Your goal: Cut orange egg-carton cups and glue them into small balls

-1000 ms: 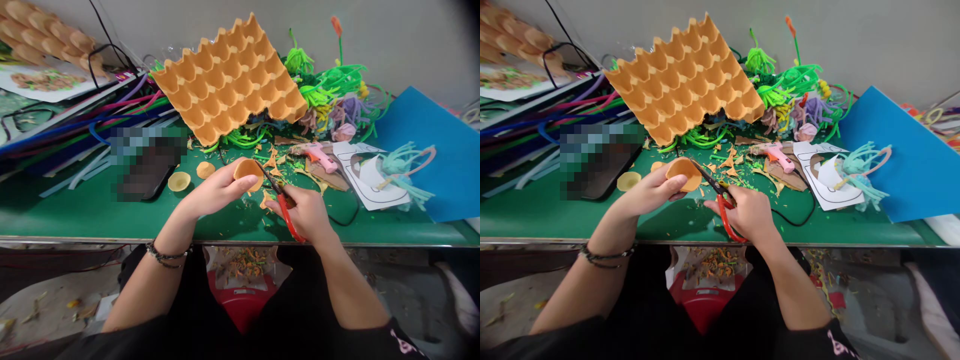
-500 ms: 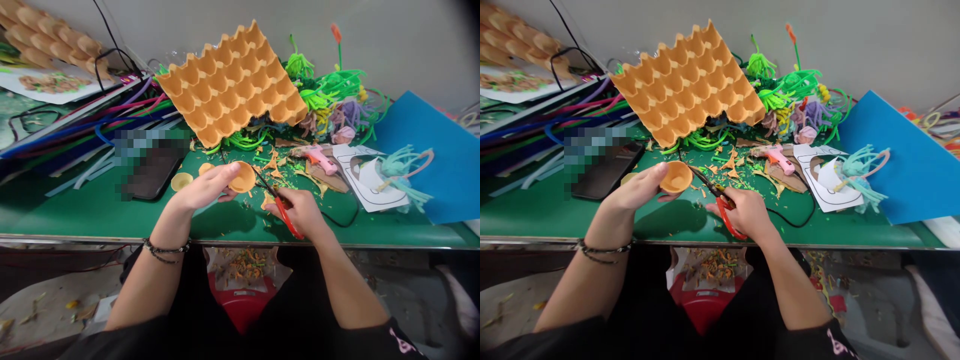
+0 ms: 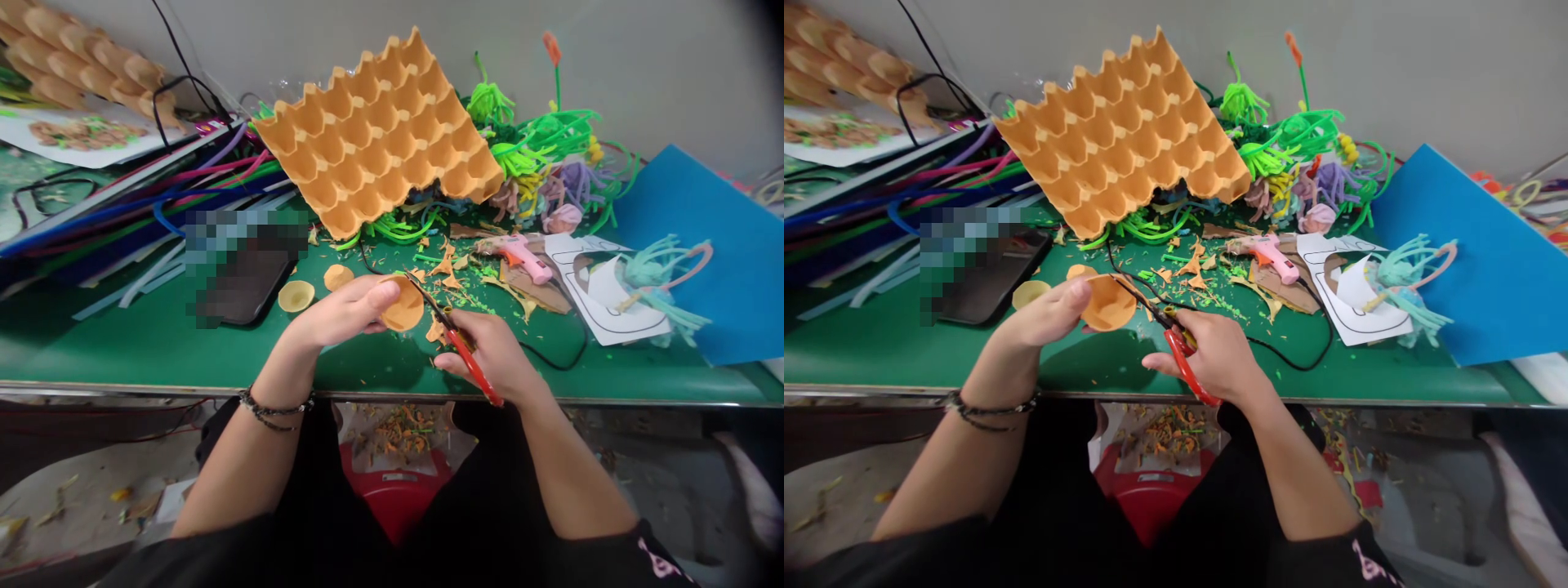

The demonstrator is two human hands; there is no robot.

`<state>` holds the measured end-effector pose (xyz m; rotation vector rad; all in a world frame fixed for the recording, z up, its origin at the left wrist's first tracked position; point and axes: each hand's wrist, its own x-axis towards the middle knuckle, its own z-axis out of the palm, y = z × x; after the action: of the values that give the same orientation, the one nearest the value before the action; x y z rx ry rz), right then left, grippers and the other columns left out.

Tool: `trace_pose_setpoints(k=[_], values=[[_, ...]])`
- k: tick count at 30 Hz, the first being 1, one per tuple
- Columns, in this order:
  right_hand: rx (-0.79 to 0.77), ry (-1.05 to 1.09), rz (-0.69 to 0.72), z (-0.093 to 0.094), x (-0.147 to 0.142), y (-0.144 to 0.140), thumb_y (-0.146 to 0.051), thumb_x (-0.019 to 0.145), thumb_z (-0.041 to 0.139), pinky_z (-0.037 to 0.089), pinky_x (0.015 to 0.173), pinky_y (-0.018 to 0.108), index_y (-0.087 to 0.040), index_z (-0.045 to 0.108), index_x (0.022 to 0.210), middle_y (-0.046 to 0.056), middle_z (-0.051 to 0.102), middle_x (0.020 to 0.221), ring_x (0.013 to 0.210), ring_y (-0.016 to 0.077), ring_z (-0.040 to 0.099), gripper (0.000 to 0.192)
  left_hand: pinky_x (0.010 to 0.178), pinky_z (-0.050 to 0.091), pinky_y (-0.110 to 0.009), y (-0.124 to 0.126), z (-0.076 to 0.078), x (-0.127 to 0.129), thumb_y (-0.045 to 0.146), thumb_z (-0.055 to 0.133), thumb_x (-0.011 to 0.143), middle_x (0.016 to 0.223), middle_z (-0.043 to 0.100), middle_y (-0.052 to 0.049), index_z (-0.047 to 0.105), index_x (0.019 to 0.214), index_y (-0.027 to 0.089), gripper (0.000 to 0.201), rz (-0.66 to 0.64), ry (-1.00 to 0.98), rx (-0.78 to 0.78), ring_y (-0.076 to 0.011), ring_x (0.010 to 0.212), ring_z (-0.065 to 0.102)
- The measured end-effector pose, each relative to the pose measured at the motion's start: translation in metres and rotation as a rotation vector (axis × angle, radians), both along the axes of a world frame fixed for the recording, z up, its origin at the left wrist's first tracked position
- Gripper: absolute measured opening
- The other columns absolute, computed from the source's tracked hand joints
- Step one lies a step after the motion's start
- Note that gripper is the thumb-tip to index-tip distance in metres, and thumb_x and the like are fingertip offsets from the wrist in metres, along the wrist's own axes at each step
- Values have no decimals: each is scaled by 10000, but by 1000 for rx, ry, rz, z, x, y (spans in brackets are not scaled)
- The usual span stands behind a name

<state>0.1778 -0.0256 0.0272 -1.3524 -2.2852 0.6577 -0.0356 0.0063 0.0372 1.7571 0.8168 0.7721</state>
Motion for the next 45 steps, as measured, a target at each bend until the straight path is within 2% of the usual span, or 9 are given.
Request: trace_pose_setpoints(k=[7,11,16,20,23,26,31,38,45], values=[[-6,-20,-100,4,-4,-3,-833,696,395,186,488,248,-201,345,531,-52,301,467,472,75,243,655,340,266,-210,0,2,-3,849,294,714,489,373,26,424,599,188,683,-29,27,33,-75,415,352],[16,208,-165,-5,-3,0,-758,707,502,217,467,235,-200,360,526,-60,307,467,473,68,243,604,381,291,-224,2,3,-5,822,225,756,521,383,20,419,611,191,676,-43,120,100,-89,450,372],[-267,767,-121,-18,3,8,-728,799,402,299,423,225,-204,476,716,-53,407,535,434,76,377,536,543,360,-247,9,-5,-3,615,312,893,634,524,-8,512,772,168,504,264,639,304,-138,586,495],[-295,919,-167,-22,3,13,-644,861,402,418,546,231,-199,548,744,-6,511,684,606,97,508,482,654,449,-302,3,-12,9,534,440,893,980,610,-124,478,1171,120,501,455,1023,360,-252,843,617],[-221,955,-265,-25,-1,16,-591,875,433,469,634,249,-209,597,754,18,576,788,735,122,559,433,772,485,-335,-5,-11,21,527,473,880,1194,509,-178,379,1318,114,609,515,938,552,-287,1023,574],[-159,987,-304,-29,-4,17,-575,892,408,498,774,290,-220,635,807,31,628,883,853,147,591,430,892,461,-372,-12,-7,36,457,472,899,1154,484,-159,504,1200,104,465,407,712,693,-267,1052,518],[-91,867,-249,-33,-7,16,-586,912,331,487,882,341,-222,646,906,37,657,925,924,172,616,481,925,409,-404,-19,-12,58,398,456,915,1041,451,-98,641,889,133,324,195,503,565,-235,1004,450],[42,588,-366,-21,-6,13,-538,895,411,463,606,269,-197,579,698,4,585,631,639,134,565,428,781,346,-374,-16,-21,63,372,421,937,896,402,-46,666,799,181,340,312,446,344,-211,906,391],[61,518,-343,-15,-6,9,-386,898,439,397,486,242,-195,510,600,-20,536,473,457,109,509,361,764,314,-375,-13,-19,57,380,403,940,912,413,-57,629,734,159,378,308,550,549,-217,892,377]])
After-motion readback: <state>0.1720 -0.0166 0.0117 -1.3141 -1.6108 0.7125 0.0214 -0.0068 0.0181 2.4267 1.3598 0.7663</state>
